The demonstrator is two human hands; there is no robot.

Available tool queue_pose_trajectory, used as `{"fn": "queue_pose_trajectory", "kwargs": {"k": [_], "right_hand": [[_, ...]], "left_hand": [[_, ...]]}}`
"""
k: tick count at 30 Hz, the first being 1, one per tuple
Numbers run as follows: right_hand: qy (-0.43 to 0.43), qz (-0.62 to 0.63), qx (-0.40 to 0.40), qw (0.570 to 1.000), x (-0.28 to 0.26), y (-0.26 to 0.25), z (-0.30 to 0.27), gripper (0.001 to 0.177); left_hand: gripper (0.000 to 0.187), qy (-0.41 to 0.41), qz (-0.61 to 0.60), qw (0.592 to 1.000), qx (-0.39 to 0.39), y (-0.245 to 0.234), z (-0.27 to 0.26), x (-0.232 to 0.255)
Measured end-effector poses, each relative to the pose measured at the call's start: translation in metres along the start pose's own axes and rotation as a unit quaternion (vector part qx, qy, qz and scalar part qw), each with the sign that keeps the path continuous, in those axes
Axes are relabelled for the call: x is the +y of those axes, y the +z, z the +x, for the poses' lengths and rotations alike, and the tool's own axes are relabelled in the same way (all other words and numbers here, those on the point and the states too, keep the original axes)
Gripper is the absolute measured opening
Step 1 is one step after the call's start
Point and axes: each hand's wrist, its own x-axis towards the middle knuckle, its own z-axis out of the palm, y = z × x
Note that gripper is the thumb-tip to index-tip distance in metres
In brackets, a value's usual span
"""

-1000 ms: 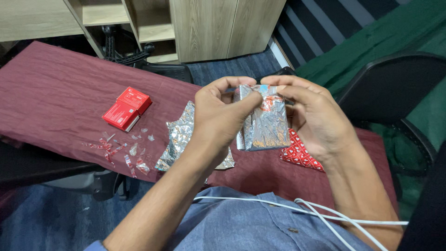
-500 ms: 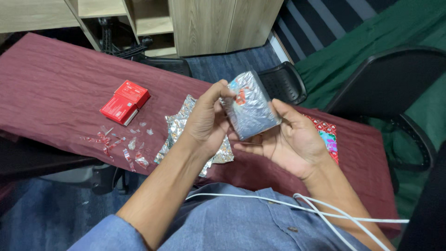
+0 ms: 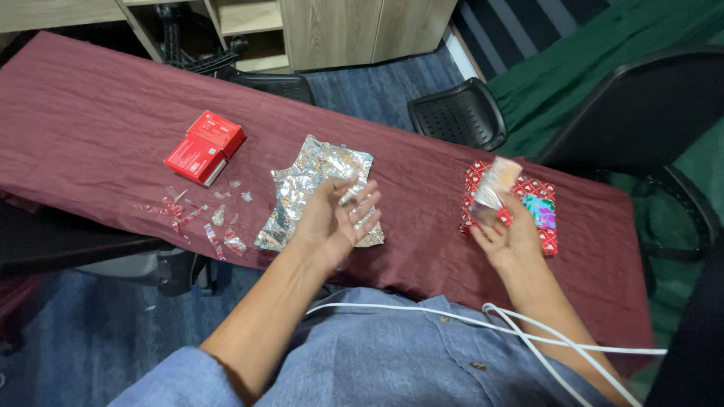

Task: The person wraps small red boxes with silver foil and patterned paper. They fold the foil around each box, smooth the edges, and then wrap the boxes with patterned paper, securing the folds by hand.

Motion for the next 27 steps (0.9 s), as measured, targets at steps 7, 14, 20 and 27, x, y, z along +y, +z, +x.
{"fn": "queue_pose_trajectory", "kwargs": {"k": [7,14,20,27], "right_hand": [[-0.208,-0.182,0.195,0.941,0.023,-0.069,0.081,0.06],[-0.343,-0.439,0.273,0.784,0.027,-0.052,0.094,0.052],[-0.295,-0.405,0.277,0.82,0.019,-0.037,0.103,0.046],[-0.336,-0.322,0.255,0.848,0.003,-0.05,0.128,0.043]], "left_hand": [[0.031,-0.054,-0.007,0.997,0.063,-0.026,-0.008,-0.019],[0.031,-0.057,0.02,0.996,0.07,-0.021,0.001,-0.024],[0.031,-0.054,0.032,0.995,0.08,-0.021,0.003,-0.021],[0.03,-0.039,0.014,0.994,0.106,-0.024,0.001,-0.011]]}}
